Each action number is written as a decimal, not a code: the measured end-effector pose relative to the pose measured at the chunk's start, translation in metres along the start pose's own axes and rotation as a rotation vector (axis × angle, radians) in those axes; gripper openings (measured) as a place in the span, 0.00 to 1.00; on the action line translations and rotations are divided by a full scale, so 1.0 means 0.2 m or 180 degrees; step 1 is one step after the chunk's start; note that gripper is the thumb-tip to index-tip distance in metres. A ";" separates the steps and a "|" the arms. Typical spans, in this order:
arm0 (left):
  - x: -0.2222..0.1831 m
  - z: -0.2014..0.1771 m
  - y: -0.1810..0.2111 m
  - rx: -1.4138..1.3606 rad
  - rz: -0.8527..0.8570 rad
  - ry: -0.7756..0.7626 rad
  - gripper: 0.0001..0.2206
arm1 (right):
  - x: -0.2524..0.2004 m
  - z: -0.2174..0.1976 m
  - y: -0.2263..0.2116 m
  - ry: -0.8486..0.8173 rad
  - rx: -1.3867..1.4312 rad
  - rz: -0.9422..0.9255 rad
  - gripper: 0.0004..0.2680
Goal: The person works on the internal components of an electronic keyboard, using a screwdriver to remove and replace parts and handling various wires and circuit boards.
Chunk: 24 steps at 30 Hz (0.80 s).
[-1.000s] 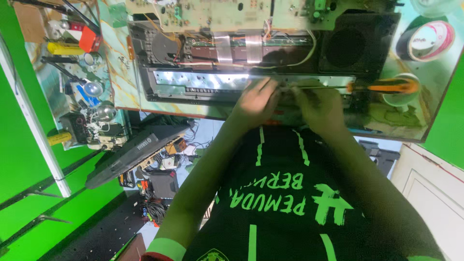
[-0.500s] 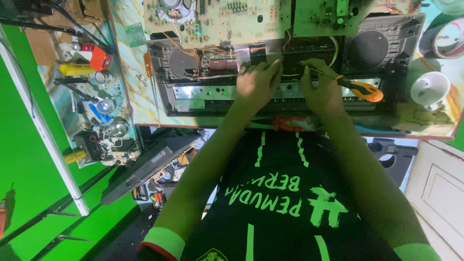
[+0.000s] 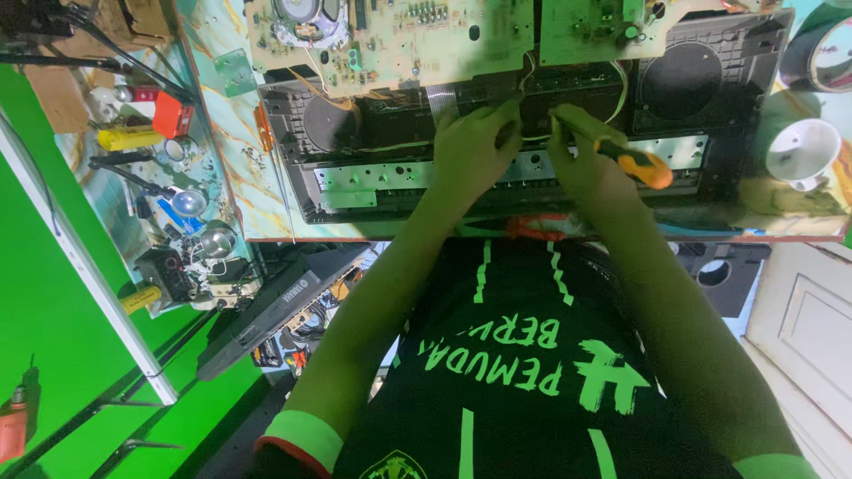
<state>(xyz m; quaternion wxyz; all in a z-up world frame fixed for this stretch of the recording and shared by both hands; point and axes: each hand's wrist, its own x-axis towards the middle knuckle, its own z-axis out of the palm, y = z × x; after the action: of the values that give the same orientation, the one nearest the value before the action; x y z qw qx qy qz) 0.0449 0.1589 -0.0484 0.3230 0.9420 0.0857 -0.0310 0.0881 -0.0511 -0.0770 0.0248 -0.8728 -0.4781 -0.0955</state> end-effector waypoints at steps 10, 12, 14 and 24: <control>0.03 -0.33 0.15 -0.1186 0.1939 0.0233 0.24 | 0.22 -0.06 0.06 -0.0007 0.2162 0.0670 0.08; 0.09 -0.32 0.16 -0.1331 0.1795 0.0133 0.17 | 0.27 -0.12 0.06 0.0048 0.2894 0.0987 0.06; 0.14 -0.30 0.15 -0.1341 0.1773 0.0116 0.14 | 0.35 -0.25 0.09 -0.0892 0.2021 0.0574 0.06; 0.11 -0.28 0.06 -0.1026 0.1762 0.0294 0.18 | 0.36 -0.81 -0.11 0.0904 0.2414 0.1606 0.12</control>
<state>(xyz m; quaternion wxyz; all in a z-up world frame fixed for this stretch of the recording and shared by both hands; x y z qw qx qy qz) 0.0683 0.1863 0.0012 0.4599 0.8667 -0.1555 0.1147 0.0854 -0.0014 0.0945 0.4292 -0.8692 -0.2443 -0.0236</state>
